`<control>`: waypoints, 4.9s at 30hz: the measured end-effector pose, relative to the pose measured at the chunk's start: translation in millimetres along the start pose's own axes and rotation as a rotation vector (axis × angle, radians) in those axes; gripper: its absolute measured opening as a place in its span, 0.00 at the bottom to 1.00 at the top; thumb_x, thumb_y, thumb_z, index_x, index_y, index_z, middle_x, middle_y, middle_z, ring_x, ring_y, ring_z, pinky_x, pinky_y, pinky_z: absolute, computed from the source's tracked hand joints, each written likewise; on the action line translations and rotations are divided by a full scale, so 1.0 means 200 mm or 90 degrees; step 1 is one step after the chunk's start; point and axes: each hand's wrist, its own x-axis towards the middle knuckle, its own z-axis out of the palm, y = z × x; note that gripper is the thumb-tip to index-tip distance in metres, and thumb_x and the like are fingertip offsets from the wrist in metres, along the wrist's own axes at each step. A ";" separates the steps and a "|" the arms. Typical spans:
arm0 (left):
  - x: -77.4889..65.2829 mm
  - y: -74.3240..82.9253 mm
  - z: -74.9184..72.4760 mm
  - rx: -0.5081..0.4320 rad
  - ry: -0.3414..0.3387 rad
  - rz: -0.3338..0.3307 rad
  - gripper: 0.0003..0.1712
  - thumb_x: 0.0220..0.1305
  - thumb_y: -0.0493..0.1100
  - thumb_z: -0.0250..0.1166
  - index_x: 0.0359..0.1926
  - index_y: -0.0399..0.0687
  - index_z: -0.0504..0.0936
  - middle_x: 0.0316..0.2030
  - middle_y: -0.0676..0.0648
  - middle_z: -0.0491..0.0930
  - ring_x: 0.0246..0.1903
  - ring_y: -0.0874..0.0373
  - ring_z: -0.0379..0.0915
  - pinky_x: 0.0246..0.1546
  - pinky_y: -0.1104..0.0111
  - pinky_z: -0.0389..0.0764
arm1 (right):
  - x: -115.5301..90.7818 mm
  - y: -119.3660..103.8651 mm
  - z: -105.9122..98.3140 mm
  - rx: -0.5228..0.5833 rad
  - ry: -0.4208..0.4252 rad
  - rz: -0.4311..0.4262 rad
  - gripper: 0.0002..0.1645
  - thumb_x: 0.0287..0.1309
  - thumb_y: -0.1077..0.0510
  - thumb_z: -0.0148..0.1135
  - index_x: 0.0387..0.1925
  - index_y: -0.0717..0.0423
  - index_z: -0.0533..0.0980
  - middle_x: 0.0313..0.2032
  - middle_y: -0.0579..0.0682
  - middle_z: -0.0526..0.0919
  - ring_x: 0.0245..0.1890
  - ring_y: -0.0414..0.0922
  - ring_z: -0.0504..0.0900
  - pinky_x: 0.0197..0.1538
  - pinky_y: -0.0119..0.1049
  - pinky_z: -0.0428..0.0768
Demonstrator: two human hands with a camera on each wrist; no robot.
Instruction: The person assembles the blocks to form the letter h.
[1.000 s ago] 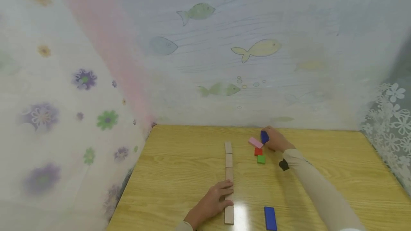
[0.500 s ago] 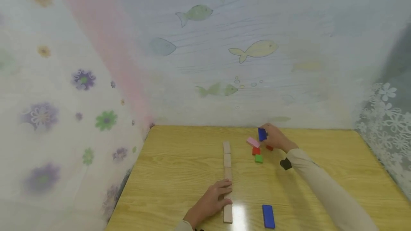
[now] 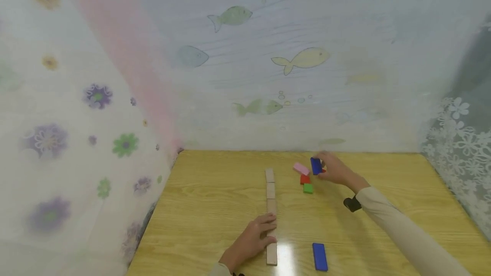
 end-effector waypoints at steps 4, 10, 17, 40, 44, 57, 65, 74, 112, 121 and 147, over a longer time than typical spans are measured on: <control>0.00 -0.01 0.00 -0.005 -0.007 -0.010 0.24 0.61 0.47 0.64 0.55 0.37 0.78 0.63 0.44 0.68 0.65 0.51 0.60 0.62 0.59 0.67 | -0.06 -0.02 0.00 0.001 0.002 -0.019 0.31 0.44 0.70 0.69 0.53 0.73 0.70 0.47 0.66 0.73 0.35 0.52 0.78 0.34 0.41 0.79; 0.00 0.00 -0.01 -0.008 -0.010 -0.012 0.25 0.62 0.47 0.64 0.55 0.36 0.78 0.63 0.44 0.68 0.65 0.51 0.60 0.62 0.60 0.67 | -0.14 -0.05 -0.01 0.007 -0.004 -0.014 0.30 0.47 0.69 0.68 0.53 0.71 0.70 0.48 0.64 0.74 0.35 0.50 0.78 0.34 0.40 0.79; 0.00 0.01 -0.01 -0.013 -0.008 -0.021 0.24 0.61 0.45 0.65 0.55 0.36 0.78 0.63 0.44 0.68 0.65 0.51 0.60 0.62 0.60 0.66 | -0.19 -0.11 -0.02 0.021 -0.013 -0.006 0.31 0.47 0.69 0.68 0.55 0.70 0.70 0.50 0.62 0.73 0.37 0.48 0.77 0.35 0.39 0.79; 0.00 -0.01 0.01 -0.030 -0.004 -0.010 0.25 0.61 0.47 0.64 0.55 0.36 0.77 0.63 0.44 0.68 0.65 0.51 0.60 0.62 0.60 0.67 | -0.36 -0.22 0.02 0.055 -0.046 -0.009 0.31 0.47 0.68 0.68 0.56 0.69 0.70 0.49 0.58 0.73 0.36 0.44 0.76 0.35 0.37 0.82; 0.00 -0.01 0.01 -0.031 -0.010 -0.013 0.25 0.62 0.46 0.64 0.56 0.35 0.77 0.63 0.44 0.68 0.65 0.50 0.60 0.62 0.61 0.67 | -0.38 -0.23 0.02 0.063 -0.048 -0.016 0.31 0.47 0.68 0.68 0.55 0.69 0.71 0.50 0.59 0.72 0.35 0.45 0.76 0.35 0.36 0.81; 0.01 0.02 -0.02 -0.039 -0.019 -0.018 0.25 0.63 0.45 0.64 0.56 0.33 0.76 0.63 0.42 0.67 0.65 0.49 0.60 0.61 0.61 0.68 | -0.45 -0.27 0.06 0.093 -0.056 -0.024 0.32 0.46 0.68 0.70 0.55 0.69 0.71 0.52 0.60 0.72 0.36 0.44 0.76 0.36 0.37 0.82; 0.00 0.02 -0.02 -0.037 -0.021 -0.027 0.25 0.62 0.45 0.64 0.56 0.34 0.76 0.64 0.43 0.67 0.65 0.49 0.59 0.62 0.60 0.68 | -0.47 -0.28 0.09 0.108 -0.065 -0.037 0.32 0.46 0.67 0.70 0.55 0.66 0.71 0.51 0.57 0.72 0.36 0.42 0.76 0.36 0.36 0.82; 0.00 0.01 -0.02 -0.033 -0.019 -0.017 0.25 0.63 0.45 0.64 0.56 0.34 0.76 0.63 0.43 0.68 0.65 0.49 0.60 0.62 0.59 0.68 | -0.50 -0.30 0.12 0.142 -0.080 -0.034 0.31 0.47 0.67 0.69 0.55 0.67 0.71 0.50 0.58 0.72 0.35 0.44 0.76 0.36 0.33 0.82; 0.00 0.00 -0.01 -0.031 -0.023 -0.029 0.25 0.63 0.47 0.63 0.56 0.36 0.77 0.64 0.45 0.67 0.65 0.51 0.59 0.62 0.54 0.67 | -0.61 -0.29 0.33 0.181 -0.093 0.010 0.31 0.48 0.58 0.72 0.53 0.68 0.74 0.46 0.55 0.74 0.34 0.40 0.73 0.33 0.30 0.76; 0.01 0.01 -0.01 -0.031 -0.023 -0.029 0.25 0.63 0.46 0.63 0.56 0.36 0.76 0.64 0.45 0.67 0.66 0.52 0.59 0.61 0.56 0.68 | -0.60 -0.30 0.33 0.161 -0.114 0.020 0.30 0.47 0.60 0.71 0.52 0.68 0.74 0.47 0.55 0.73 0.34 0.40 0.72 0.33 0.29 0.74; 0.01 0.00 -0.01 -0.038 -0.023 -0.028 0.25 0.63 0.47 0.63 0.56 0.36 0.77 0.64 0.45 0.67 0.66 0.51 0.59 0.62 0.58 0.67 | -0.60 -0.31 0.33 0.115 -0.136 -0.017 0.21 0.49 0.65 0.68 0.47 0.66 0.77 0.51 0.57 0.74 0.41 0.44 0.75 0.40 0.36 0.78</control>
